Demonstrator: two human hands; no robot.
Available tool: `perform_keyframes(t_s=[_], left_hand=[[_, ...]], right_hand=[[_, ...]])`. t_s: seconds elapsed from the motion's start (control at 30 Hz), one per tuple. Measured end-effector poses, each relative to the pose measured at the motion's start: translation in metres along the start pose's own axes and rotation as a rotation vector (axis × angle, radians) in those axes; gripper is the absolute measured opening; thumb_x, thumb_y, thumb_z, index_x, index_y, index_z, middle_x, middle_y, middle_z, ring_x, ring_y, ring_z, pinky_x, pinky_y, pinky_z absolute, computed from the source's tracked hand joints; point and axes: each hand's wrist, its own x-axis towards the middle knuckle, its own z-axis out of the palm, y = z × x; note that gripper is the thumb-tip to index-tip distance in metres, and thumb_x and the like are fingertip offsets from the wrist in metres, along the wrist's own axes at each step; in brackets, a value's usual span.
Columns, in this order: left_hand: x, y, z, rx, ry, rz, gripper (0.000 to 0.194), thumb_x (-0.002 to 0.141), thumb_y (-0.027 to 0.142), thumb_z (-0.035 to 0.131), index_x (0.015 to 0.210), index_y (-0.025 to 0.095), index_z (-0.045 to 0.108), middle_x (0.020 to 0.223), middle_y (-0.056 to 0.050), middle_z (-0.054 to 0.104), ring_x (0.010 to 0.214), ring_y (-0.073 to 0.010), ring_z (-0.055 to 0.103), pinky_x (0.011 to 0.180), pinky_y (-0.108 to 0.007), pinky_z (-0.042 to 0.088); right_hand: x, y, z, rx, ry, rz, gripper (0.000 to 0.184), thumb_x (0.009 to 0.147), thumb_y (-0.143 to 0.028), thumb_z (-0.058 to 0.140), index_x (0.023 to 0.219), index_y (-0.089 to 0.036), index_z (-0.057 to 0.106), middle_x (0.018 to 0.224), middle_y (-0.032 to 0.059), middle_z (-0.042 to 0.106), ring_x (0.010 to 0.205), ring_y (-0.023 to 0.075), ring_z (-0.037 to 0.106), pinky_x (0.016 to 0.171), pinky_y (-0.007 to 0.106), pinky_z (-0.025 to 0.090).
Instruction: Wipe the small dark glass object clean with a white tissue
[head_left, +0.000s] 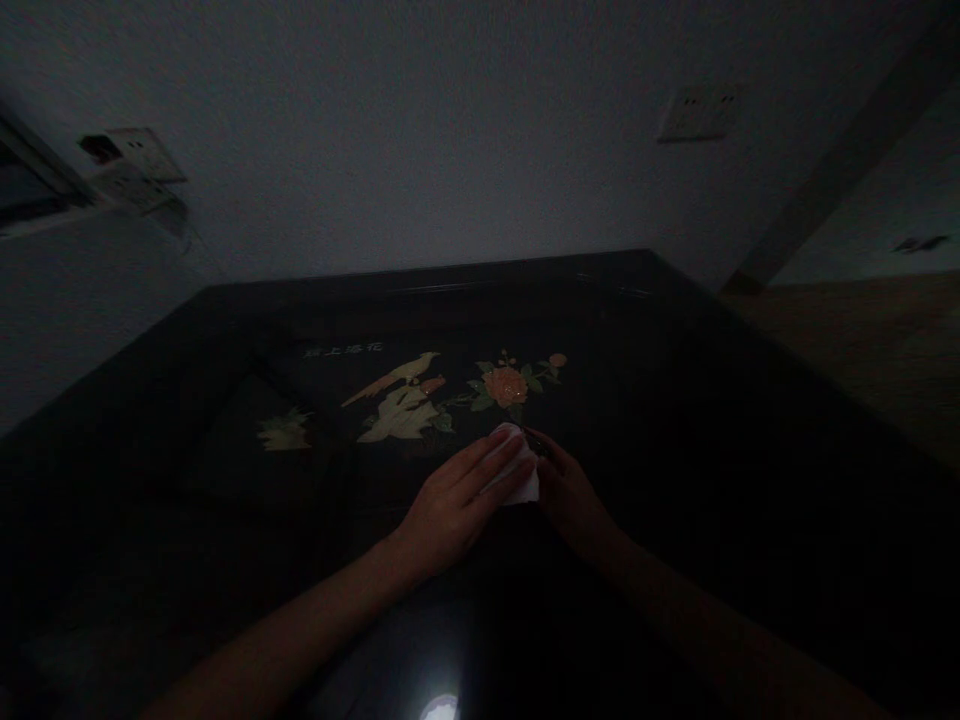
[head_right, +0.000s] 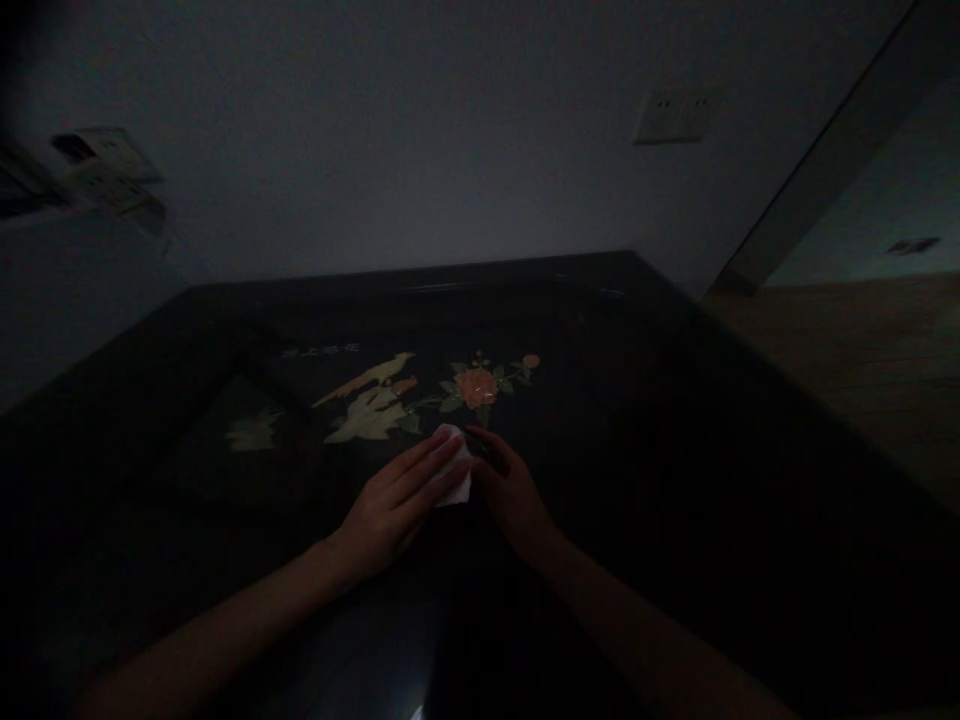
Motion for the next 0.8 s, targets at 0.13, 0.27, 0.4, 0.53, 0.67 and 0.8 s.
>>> perform_keyframes(t_s=[0.13,0.27,0.4,0.53,0.67,0.8], left_hand=[[-0.001,-0.001,0.001,0.008,-0.023,-0.035,0.05,0.096,0.011,0.04,0.146,0.015,0.033,0.144,-0.016,0.048,0.14,-0.0261,0.034,0.107,-0.045,0.045],[-0.005,-0.005,0.006,-0.146,-0.007,-0.155,0.059,0.094,0.006,0.036,0.15,0.019,0.023,0.152,-0.016,0.037,0.141,-0.0252,0.033,0.111,-0.046,0.04],[-0.009,-0.007,0.011,-0.367,0.029,-0.395,0.06,0.094,0.006,0.034,0.151,0.021,0.022,0.152,-0.01,0.039,0.138,-0.0197,0.038,0.114,-0.038,0.035],[-0.009,-0.005,0.009,-0.446,0.033,-0.429,0.058,0.094,0.007,0.033,0.149,0.024,0.026,0.151,-0.008,0.039,0.137,-0.0193,0.04,0.114,-0.037,0.036],[-0.006,-0.001,0.004,-0.33,0.025,-0.21,0.06,0.093,0.003,0.03,0.15,0.021,0.024,0.156,-0.012,0.027,0.143,-0.0226,0.029,0.114,-0.042,0.036],[-0.003,0.002,0.004,-0.115,0.034,-0.038,0.053,0.095,0.007,0.035,0.147,0.014,0.03,0.147,-0.017,0.043,0.142,-0.0252,0.03,0.111,-0.046,0.04]], right_hand=[[0.0,0.002,-0.002,-0.02,-0.01,-0.006,0.049,0.073,-0.046,0.076,0.116,-0.025,0.064,0.116,0.0078,0.07,0.104,0.025,0.065,0.093,0.041,0.049],[0.0,0.002,-0.004,-0.063,-0.022,-0.018,0.054,0.071,-0.049,0.077,0.117,-0.025,0.062,0.115,0.0079,0.07,0.102,0.0249,0.065,0.094,0.043,0.048],[-0.001,0.002,-0.005,-0.158,-0.039,-0.015,0.063,0.067,-0.055,0.078,0.119,-0.024,0.062,0.113,0.009,0.069,0.104,0.0267,0.064,0.096,0.045,0.046],[-0.002,0.003,-0.006,-0.137,-0.052,-0.016,0.062,0.068,-0.056,0.076,0.12,-0.024,0.062,0.115,0.0092,0.069,0.106,0.027,0.064,0.097,0.045,0.046],[-0.003,0.002,-0.005,-0.134,-0.028,-0.014,0.056,0.074,-0.055,0.072,0.121,-0.026,0.062,0.114,0.0088,0.07,0.102,0.026,0.065,0.094,0.044,0.048],[-0.005,-0.002,-0.003,-0.17,0.001,-0.042,0.056,0.072,-0.057,0.072,0.118,-0.026,0.064,0.116,0.0092,0.07,0.104,0.0266,0.065,0.094,0.042,0.048]])
